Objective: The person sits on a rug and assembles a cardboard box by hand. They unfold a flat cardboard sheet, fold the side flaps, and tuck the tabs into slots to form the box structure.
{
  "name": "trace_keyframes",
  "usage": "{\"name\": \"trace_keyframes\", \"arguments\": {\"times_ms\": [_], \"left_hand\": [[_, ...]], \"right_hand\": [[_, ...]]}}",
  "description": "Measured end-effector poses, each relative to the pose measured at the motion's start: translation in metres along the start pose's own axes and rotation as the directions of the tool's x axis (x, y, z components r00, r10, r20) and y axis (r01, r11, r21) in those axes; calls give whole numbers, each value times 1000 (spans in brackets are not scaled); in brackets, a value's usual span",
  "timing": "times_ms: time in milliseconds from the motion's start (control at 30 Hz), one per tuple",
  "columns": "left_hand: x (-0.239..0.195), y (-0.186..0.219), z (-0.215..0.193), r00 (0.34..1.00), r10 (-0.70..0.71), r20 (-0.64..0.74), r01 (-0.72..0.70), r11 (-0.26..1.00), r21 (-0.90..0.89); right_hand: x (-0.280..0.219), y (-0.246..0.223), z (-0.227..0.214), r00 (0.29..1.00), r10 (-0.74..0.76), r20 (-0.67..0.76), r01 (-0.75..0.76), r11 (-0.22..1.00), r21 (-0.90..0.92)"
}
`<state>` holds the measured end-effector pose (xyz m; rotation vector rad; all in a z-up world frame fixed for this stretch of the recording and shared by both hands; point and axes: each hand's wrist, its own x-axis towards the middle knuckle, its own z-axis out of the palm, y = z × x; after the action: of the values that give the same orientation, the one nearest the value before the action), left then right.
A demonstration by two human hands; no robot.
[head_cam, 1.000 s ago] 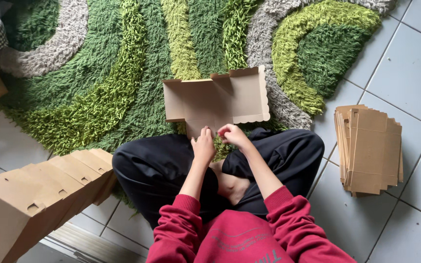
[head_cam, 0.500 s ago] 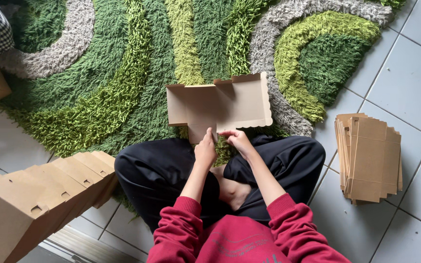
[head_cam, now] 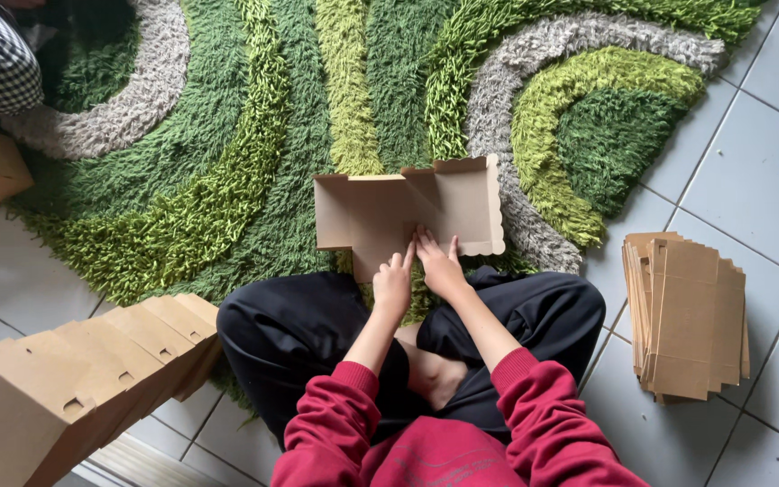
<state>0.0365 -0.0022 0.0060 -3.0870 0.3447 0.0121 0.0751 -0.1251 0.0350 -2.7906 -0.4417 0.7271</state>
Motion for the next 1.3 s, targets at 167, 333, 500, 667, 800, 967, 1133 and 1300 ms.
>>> {"name": "trace_keyframes", "arguments": {"times_ms": [167, 333, 500, 667, 800, 967, 1133, 1300], "left_hand": [[12, 10, 20, 999, -12, -53, 12, 1000, 1], [20, 21, 34, 994, -67, -89, 67, 998, -3], [25, 27, 52, 990, -103, 101, 107, 993, -40], [28, 28, 52, 973, -98, 210, 107, 994, -31], [28, 28, 50, 959, -101, 265, 114, 993, -33], [30, 27, 65, 951, -103, 291, 123, 991, -50], [31, 26, 60, 952, -98, 289, 118, 992, -51], [33, 27, 65, 935, -100, 341, 123, 991, -49]], "right_hand": [[1, 3, 0, 999, 7, 46, -8, 1000, 16], [-8, -3, 13, 999, 11, 34, -9, 999, -51], [-17, -3, 30, 997, 46, -56, -51, 995, -91], [-19, -7, 20, 987, 119, -108, -129, 988, -83], [-23, -15, 1, 972, 225, -72, -228, 973, -37], [-22, -17, -9, 952, 306, -10, -306, 952, -25], [-19, -13, -11, 942, 331, 44, -331, 943, -25], [-19, -11, -17, 949, 313, 40, -313, 950, -11]]}}
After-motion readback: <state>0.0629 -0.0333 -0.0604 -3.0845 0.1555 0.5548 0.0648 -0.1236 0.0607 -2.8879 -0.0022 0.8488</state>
